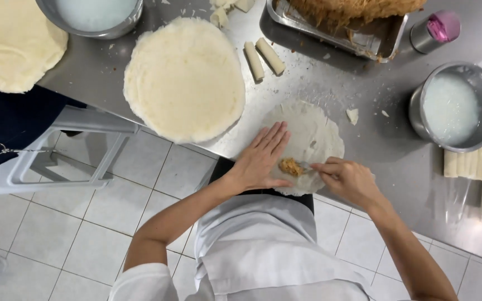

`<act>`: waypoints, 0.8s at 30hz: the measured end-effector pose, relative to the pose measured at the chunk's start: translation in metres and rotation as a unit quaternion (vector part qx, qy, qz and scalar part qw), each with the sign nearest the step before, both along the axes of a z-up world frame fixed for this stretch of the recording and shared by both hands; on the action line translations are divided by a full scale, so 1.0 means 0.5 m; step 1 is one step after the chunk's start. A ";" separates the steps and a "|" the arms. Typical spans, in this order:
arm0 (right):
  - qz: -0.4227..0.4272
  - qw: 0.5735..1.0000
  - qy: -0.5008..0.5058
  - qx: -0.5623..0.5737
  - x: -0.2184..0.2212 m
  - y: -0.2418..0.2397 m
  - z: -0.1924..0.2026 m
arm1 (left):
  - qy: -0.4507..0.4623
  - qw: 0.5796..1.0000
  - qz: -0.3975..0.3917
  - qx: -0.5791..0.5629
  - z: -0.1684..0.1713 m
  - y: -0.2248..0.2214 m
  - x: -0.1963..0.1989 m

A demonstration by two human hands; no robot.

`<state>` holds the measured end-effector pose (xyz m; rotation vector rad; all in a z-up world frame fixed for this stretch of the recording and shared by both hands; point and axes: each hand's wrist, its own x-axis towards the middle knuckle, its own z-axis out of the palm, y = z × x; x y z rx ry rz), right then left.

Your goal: Rolling thin dough wrappers with a meat-based filling on a stainless steel preparation table in a food production facility.

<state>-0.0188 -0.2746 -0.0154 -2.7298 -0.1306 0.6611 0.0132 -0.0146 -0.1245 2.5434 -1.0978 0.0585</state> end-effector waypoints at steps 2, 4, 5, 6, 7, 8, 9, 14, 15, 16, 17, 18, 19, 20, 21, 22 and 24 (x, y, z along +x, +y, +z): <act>-0.013 0.999 0.000 -0.045 -0.013 -0.008 0.056 | -0.004 1.000 -0.004 0.031 -0.023 0.001 0.000; -0.029 0.996 0.004 -0.088 -0.031 -0.025 0.088 | -0.004 0.998 -0.012 0.063 -0.036 0.004 -0.005; -0.032 0.992 -0.018 -0.118 -0.037 -0.042 0.091 | -0.015 0.998 -0.008 0.059 -0.038 0.003 -0.005; -0.035 0.988 -0.039 -0.148 -0.042 -0.060 0.095 | -0.027 0.998 -0.003 0.055 -0.040 0.001 -0.005; -0.037 0.987 -0.040 -0.148 -0.048 -0.037 0.077 | -0.028 0.998 -0.005 0.055 -0.038 0.002 -0.004; -0.043 0.993 -0.050 -0.103 -0.054 -0.014 0.058 | -0.026 0.999 -0.006 0.040 -0.035 0.004 -0.002; -0.047 0.996 -0.057 -0.058 -0.062 0.009 0.039 | -0.022 0.999 -0.006 0.026 -0.034 0.006 -0.005; -0.041 0.994 -0.069 -0.068 -0.035 0.017 0.059 | -0.030 0.999 0.006 0.025 -0.046 0.005 -0.002; -0.053 0.993 -0.090 -0.053 -0.035 0.013 0.049 | -0.040 0.999 0.005 0.029 -0.050 -0.001 -0.003; -0.054 0.993 -0.089 -0.053 -0.045 0.010 0.023 | -0.040 0.999 0.004 0.028 -0.057 -0.003 -0.004; -0.042 0.989 -0.124 -0.064 -0.049 0.010 -0.003 | -0.029 0.999 0.000 0.020 -0.063 -0.002 -0.003; -0.029 0.984 -0.159 -0.074 -0.053 0.010 -0.029 | -0.017 1.000 -0.003 0.013 -0.069 0.000 -0.002; -0.027 0.984 -0.159 -0.074 -0.056 -0.014 -0.068 | -0.017 1.000 -0.002 0.013 -0.057 0.004 -0.002; 0.017 0.950 -0.288 -0.115 -0.060 -0.038 -0.107 | -0.022 0.999 -0.009 0.025 -0.046 0.008 -0.003; 0.058 0.896 -0.413 -0.155 -0.063 -0.063 -0.144 | -0.028 0.999 -0.018 0.035 -0.035 0.010 -0.001; 0.059 0.895 -0.413 -0.156 -0.031 -0.087 -0.162 | -0.029 0.999 -0.018 0.034 -0.033 0.016 0.003; 0.024 0.832 -0.553 0.024 0.040 -0.139 -0.196 | -0.030 0.995 -0.072 0.060 -0.026 0.027 0.010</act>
